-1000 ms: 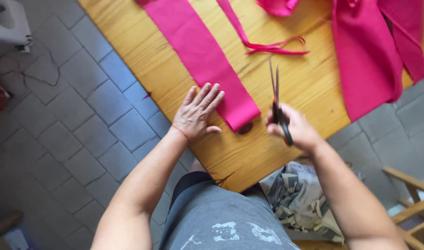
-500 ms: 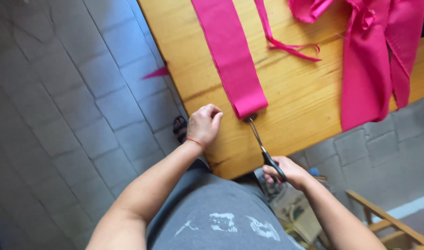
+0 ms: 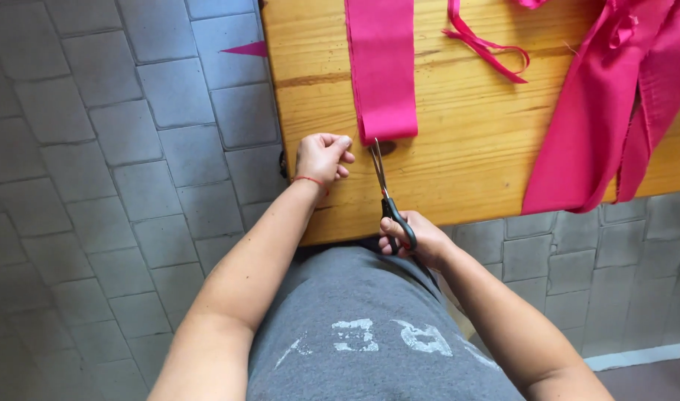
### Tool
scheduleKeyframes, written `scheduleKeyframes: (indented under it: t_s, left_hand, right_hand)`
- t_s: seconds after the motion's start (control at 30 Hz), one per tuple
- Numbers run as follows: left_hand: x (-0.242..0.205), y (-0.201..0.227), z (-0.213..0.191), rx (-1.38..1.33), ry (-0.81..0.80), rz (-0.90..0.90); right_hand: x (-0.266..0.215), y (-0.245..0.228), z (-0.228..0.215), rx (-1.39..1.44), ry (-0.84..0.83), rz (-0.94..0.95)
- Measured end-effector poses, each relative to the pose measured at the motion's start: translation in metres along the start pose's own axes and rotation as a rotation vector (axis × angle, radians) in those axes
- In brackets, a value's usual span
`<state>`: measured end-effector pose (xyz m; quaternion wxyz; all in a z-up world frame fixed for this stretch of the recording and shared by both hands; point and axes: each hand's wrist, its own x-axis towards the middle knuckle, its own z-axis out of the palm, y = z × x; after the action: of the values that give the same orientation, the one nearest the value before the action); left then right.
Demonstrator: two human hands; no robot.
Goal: The person uses scissors to cut a long strip of pink fabric on a wooden table. They hold the fabric steady with their left hand while cutting along the length with their right hand.
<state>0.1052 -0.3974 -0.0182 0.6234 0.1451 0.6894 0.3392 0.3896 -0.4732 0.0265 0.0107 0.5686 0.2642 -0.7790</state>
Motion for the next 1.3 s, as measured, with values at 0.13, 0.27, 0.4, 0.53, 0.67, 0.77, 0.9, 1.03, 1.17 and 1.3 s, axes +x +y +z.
scheduleKeyframes:
  t_s: [0.13,0.27,0.4,0.53,0.67,0.77,0.9,1.03,1.17,1.3]
  left_hand:
    - [-0.001,0.015,0.003,0.028,-0.004,0.003]
    - [0.005,0.010,0.007,0.047,-0.036,-0.009]
    - [0.003,0.014,0.013,0.098,-0.038,-0.007]
    - [-0.003,0.027,0.015,0.102,-0.010,-0.034]
    - [0.013,0.024,0.020,0.123,0.015,-0.008]
    - [0.010,0.036,0.017,0.144,0.060,0.000]
    - [-0.008,0.055,0.008,0.192,0.056,-0.017]
    - [-0.004,0.039,0.012,0.216,0.013,-0.082]
    - [-0.006,0.044,0.016,0.163,-0.027,-0.094]
    - [-0.004,0.049,0.021,0.123,-0.043,-0.094]
  right_hand:
    - [0.002,-0.008,0.004,-0.005,0.006,-0.021]
    - [0.012,-0.005,0.006,-0.004,0.013,-0.047]
    - [0.010,-0.007,0.013,-0.002,0.037,-0.055]
    - [0.016,-0.006,0.019,0.009,0.062,-0.085]
    - [0.020,0.000,0.017,0.014,0.062,-0.079]
    - [0.020,0.005,0.017,0.023,0.065,-0.074]
    - [0.023,0.009,0.015,0.054,0.058,-0.098]
    - [0.019,0.002,0.017,0.060,0.062,-0.119]
    - [0.021,0.005,0.019,0.051,0.058,-0.137]
    - [0.020,0.007,0.016,0.052,0.064,-0.134]
